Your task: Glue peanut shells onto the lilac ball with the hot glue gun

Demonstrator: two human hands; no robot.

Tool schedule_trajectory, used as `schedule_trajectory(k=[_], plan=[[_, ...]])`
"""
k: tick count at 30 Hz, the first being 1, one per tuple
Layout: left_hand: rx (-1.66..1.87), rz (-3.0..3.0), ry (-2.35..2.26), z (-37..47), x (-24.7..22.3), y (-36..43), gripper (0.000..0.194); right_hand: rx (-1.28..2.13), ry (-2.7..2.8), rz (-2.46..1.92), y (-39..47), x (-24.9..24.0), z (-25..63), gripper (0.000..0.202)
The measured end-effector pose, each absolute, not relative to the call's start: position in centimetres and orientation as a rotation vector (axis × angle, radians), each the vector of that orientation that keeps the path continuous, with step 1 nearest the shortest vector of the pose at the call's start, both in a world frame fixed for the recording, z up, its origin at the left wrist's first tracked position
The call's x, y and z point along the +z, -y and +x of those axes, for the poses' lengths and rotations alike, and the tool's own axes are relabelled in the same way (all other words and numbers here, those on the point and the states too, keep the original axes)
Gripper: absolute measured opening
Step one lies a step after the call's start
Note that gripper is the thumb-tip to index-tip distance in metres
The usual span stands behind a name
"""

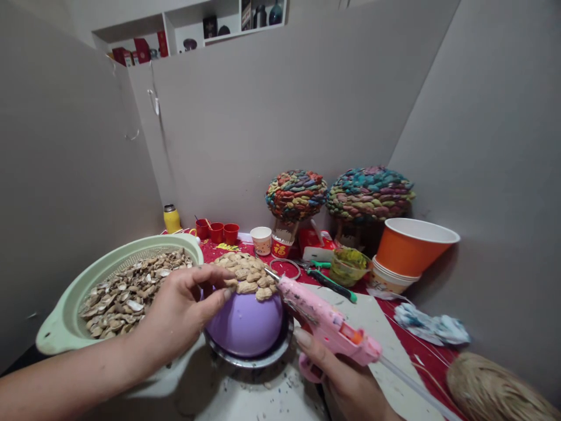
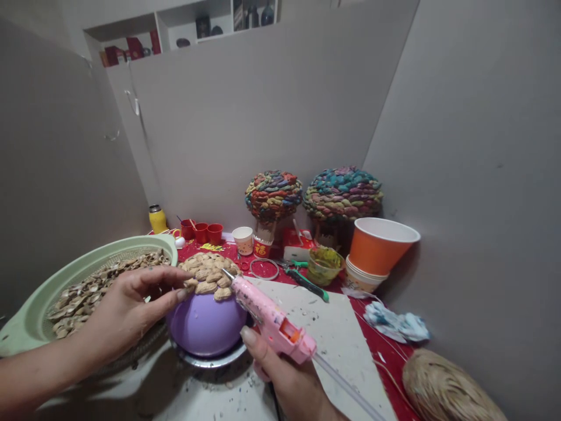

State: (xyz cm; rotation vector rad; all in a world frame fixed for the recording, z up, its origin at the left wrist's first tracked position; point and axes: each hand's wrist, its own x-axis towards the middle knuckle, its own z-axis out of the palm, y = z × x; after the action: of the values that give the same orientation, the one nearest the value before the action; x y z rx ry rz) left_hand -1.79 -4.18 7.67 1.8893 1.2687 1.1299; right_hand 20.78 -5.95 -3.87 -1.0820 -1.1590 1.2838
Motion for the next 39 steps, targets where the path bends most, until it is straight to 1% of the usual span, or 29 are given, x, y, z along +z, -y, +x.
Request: schedule_trajectory(k=[4, 11, 20, 26, 31, 39], plan=[[1.204, 2.226, -1.230, -1.9, 7.5, 4.1, 0.014, 1.243, 1.153, -1.082, 6.0, -3.8, 20.8, 0.052], [1.112, 2.495, -1.224, -2.3, 7.2, 4.0, 0.016, 1.263, 1.160, -1.067, 6.0, -3.5, 20.8, 0.053], [1.113, 2.585, -1.247, -2.6, 6.9, 4.0, 0.015, 1.237, 1.194, -1.100, 6.0, -4.0, 21.0, 0.054], [1.109, 2.568, -1.244, -3.0, 6.3, 3.9, 0.011, 1.224, 1.206, -1.107, 6.0, -3.9, 21.1, 0.053], [1.171, 2.656, -1.187, -3.3, 5.6, 3.9, 0.010, 1.242, 1.162, -1.094, 6.0, -3.8, 20.9, 0.052], [1.415, 2.829, -1.068, -2.6, 4.9, 3.8, 0.015, 1.223, 1.148, -1.081, 6.1, -4.2, 20.8, 0.052]])
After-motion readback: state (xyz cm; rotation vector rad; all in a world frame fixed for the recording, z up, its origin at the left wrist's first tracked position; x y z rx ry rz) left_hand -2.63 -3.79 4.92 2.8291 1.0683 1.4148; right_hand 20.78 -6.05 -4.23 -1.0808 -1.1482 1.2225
